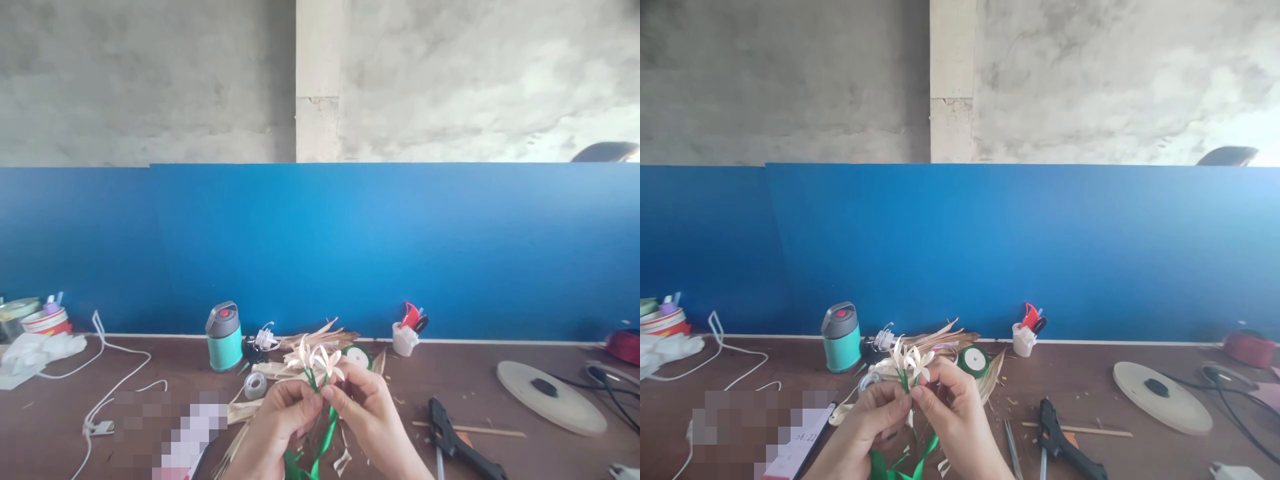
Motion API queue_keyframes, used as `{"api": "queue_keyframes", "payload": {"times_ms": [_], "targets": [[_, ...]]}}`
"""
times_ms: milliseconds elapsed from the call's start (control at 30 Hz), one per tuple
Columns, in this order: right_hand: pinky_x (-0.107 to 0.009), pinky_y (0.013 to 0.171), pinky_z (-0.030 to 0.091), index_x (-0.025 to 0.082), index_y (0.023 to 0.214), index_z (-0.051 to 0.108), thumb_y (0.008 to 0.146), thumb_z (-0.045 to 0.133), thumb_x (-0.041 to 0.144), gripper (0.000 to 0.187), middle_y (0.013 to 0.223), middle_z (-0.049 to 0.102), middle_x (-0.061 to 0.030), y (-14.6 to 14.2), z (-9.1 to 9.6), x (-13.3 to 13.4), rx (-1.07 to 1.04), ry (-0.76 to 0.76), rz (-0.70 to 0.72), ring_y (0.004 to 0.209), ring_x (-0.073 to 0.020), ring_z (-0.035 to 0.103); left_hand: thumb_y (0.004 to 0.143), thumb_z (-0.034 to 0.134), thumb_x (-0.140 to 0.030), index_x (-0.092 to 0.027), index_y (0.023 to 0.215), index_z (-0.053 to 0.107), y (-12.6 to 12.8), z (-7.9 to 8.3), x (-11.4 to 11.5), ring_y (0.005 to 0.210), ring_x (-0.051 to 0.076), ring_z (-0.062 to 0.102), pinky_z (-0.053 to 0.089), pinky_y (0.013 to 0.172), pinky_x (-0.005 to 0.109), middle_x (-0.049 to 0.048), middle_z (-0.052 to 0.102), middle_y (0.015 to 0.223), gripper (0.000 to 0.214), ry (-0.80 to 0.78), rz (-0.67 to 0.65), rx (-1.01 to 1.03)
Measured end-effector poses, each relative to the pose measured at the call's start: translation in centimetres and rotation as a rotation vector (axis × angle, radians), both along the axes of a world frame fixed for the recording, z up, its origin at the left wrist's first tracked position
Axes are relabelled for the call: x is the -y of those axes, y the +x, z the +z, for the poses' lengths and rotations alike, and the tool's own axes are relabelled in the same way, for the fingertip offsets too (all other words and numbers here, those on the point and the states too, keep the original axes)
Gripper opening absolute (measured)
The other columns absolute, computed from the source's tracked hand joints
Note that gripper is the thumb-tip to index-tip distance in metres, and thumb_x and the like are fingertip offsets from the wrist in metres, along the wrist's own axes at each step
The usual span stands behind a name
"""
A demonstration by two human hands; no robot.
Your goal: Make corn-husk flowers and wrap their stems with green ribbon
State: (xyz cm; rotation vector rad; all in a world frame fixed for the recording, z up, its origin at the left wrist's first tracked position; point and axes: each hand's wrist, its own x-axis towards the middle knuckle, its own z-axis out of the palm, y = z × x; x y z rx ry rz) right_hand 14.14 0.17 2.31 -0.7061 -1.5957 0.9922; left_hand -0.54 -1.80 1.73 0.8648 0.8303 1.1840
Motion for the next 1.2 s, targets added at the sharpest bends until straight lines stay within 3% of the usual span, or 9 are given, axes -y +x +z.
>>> {"api": "queue_keyframes", "payload": {"times_ms": [200, 433, 600, 700, 867, 1033, 1200], "targets": [[-0.027, 0.068, 0.046, 0.021, 0.069, 0.067, 0.078, 0.071, 0.036, 0.018, 0.074, 0.066, -0.0021, -0.3, 0.2, 0.1, -0.14, -0.075, 0.115, 0.072, -0.0178, 0.059, 0.057, 0.084, -0.049, -0.016, 0.052, 0.053, -0.1, 0.2, 0.2, 0.04, 0.004, 0.016, 0.007, 0.043, 0.023, -0.01, 0.031, 0.039, 0.045, 0.084, -0.016, -0.033], [-0.024, 0.066, 0.047, 0.02, 0.074, 0.069, 0.066, 0.082, 0.038, 0.023, 0.073, 0.064, -0.0003, -0.4, 0.3, 0.6, -0.307, -0.342, 0.138, 0.069, -0.0152, 0.058, 0.062, 0.081, -0.048, -0.017, 0.054, 0.055, -0.3, -0.1, -0.1, 0.041, 0.004, 0.015, 0.007, 0.044, 0.024, -0.0094, 0.032, 0.043, 0.042, 0.105, -0.022, -0.076], [-0.023, 0.061, 0.044, 0.018, 0.069, 0.065, 0.068, 0.08, 0.038, 0.025, 0.07, 0.061, -0.0001, -0.5, 0.3, 0.5, -0.314, -0.304, 0.166, 0.064, -0.0127, 0.054, 0.062, 0.079, -0.054, -0.017, 0.051, 0.051, -0.3, -0.5, -0.5, 0.04, 0.005, 0.018, 0.008, 0.042, 0.024, -0.0095, 0.029, 0.041, 0.047, 0.17, -0.023, -0.101], [-0.024, 0.062, 0.044, 0.018, 0.078, 0.066, 0.071, 0.078, 0.04, 0.026, 0.073, 0.062, -0.0009, -0.5, 0.1, 0.2, -0.237, -0.279, 0.095, 0.067, -0.0142, 0.054, 0.058, 0.081, -0.054, -0.016, 0.051, 0.052, -0.3, -0.5, -0.5, 0.04, 0.004, 0.019, 0.01, 0.041, 0.022, -0.0096, 0.03, 0.041, 0.048, 0.141, 0.049, -0.115], [-0.025, 0.059, 0.043, 0.015, 0.081, 0.062, 0.069, 0.077, 0.039, 0.03, 0.072, 0.062, -0.0019, -0.7, -1.0, -0.2, -0.069, -0.342, 0.127, 0.062, -0.0131, 0.055, 0.059, 0.082, -0.047, -0.016, 0.056, 0.058, 0.0, -0.7, -0.1, 0.043, 0.006, 0.032, 0.024, 0.042, 0.018, -0.0066, 0.043, 0.046, 0.04, 0.08, 0.245, -0.065], [-0.024, 0.053, 0.042, 0.016, 0.078, 0.06, 0.071, 0.07, 0.033, 0.021, 0.067, 0.063, -0.0021, -2.1, -1.3, 0.4, 0.02, -0.349, -0.003, 0.059, -0.014, 0.056, 0.063, 0.078, -0.048, -0.016, 0.063, 0.064, 0.5, -1.3, -0.1, 0.044, 0.01, 0.044, 0.035, 0.043, 0.021, -0.0027, 0.053, 0.052, 0.035, 0.098, 0.271, -0.061], [-0.026, 0.053, 0.041, 0.018, 0.086, 0.056, 0.071, 0.063, 0.03, 0.02, 0.062, 0.061, 0.0003, -3.4, -1.2, 1.4, 0.028, -0.208, -0.281, 0.055, -0.0158, 0.054, 0.067, 0.076, -0.041, -0.015, 0.062, 0.068, 0.5, -1.1, -0.3, 0.06, 0.015, 0.054, 0.043, 0.056, 0.022, 0.0006, 0.06, 0.059, 0.028, 0.222, 0.329, -0.172]]}}
